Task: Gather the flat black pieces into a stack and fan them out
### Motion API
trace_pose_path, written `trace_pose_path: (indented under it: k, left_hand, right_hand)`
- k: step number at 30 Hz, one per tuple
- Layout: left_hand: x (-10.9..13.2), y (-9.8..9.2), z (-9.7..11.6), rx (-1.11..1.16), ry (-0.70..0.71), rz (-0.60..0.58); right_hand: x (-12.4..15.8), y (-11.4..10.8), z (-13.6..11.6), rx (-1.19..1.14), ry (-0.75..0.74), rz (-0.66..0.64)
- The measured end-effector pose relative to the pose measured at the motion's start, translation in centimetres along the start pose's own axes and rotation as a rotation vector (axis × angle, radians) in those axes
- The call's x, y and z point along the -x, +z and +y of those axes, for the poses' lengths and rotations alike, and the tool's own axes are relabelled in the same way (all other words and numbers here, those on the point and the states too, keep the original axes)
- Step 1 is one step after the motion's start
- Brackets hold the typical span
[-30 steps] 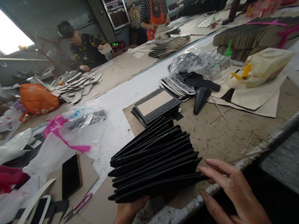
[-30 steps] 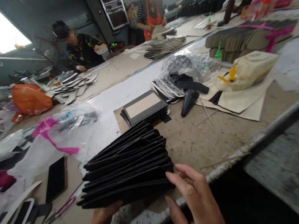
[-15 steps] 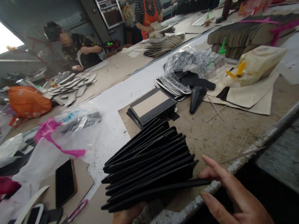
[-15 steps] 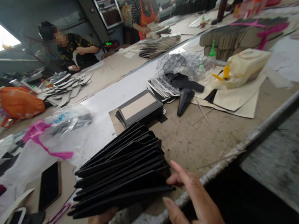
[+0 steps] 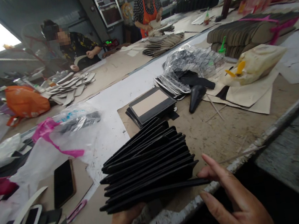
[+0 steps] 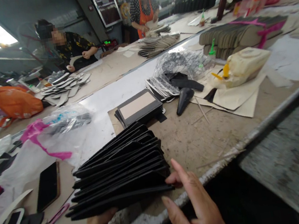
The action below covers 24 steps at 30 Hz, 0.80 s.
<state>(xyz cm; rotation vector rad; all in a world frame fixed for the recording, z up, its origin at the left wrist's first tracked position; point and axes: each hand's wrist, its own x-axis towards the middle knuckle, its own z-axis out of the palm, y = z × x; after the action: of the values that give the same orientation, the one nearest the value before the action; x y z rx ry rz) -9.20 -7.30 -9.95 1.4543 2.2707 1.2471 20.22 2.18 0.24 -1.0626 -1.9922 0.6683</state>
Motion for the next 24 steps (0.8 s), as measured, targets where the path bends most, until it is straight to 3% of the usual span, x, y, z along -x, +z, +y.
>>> trace_pose_path:
  k: [4,11,16,19,24]
  left_hand:
    - [-0.3,0.1,0.1,0.030,0.051,-0.039]
    - [0.2,0.8,-2.4,0.006,0.172,-0.040]
    - [0.5,0.9,-2.9,-0.037,0.127,0.042]
    - [0.2,0.9,-2.7,-0.066,0.128,0.030]
    - [-0.2,0.7,-1.5,-0.183,0.348,0.002]
  right_hand:
    - [-0.1,0.0,0.0,-0.035,-0.024,-0.014]
    - [0.2,0.4,0.3,-0.112,0.037,0.075]
    - [-0.7,0.1,0.6,0.018,-0.053,0.092]
    - [-1.2,0.1,0.5,-0.006,-0.045,0.060]
    - [-0.9,0.6,0.5,-0.073,-0.029,0.073]
